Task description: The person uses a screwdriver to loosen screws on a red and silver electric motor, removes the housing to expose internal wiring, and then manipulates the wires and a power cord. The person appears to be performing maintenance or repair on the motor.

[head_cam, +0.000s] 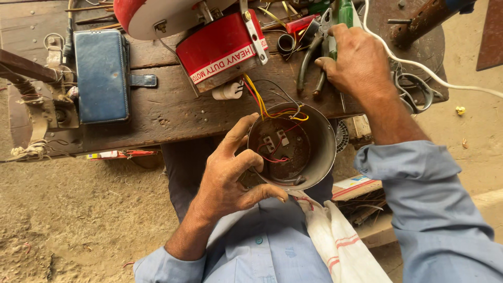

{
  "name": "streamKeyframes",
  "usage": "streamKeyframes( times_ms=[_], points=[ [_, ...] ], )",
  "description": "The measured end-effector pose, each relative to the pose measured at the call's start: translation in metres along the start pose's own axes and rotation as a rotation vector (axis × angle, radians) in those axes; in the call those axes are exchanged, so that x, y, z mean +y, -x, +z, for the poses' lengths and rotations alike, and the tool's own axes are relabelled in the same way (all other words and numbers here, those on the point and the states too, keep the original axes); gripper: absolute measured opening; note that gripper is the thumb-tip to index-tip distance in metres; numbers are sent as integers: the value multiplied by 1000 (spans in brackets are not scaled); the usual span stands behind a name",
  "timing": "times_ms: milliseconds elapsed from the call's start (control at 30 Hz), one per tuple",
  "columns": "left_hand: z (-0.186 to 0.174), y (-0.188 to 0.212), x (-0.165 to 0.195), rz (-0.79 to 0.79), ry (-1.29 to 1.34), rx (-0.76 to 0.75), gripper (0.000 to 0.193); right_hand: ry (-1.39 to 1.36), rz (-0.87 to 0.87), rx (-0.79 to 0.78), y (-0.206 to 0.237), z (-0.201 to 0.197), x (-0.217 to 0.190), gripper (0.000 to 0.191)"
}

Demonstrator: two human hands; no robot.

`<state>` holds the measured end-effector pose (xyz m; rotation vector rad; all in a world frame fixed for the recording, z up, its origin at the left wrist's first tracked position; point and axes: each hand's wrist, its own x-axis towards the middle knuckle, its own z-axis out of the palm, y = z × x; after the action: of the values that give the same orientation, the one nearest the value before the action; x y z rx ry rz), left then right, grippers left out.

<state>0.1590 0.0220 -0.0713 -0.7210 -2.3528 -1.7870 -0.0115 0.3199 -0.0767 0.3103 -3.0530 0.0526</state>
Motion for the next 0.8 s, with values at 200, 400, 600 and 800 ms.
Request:
streamKeyframes(
  times_ms=[200, 400, 600, 800],
  points=[
    [4, 0, -3, 26, 76, 23, 59, -74, 70, 75, 16, 11, 1, 44],
    [7, -4, -6, 17, 101, 5, 60, -112, 182, 313, -9, 47, 15, 43],
    [9, 1, -8, 15, 94, 29, 61, 118, 71, 365, -24, 61, 39, 33],
    [10, 0, -10, 18, 111, 32, 61, 190, -23, 696, 3, 44, 22, 29]
  ],
)
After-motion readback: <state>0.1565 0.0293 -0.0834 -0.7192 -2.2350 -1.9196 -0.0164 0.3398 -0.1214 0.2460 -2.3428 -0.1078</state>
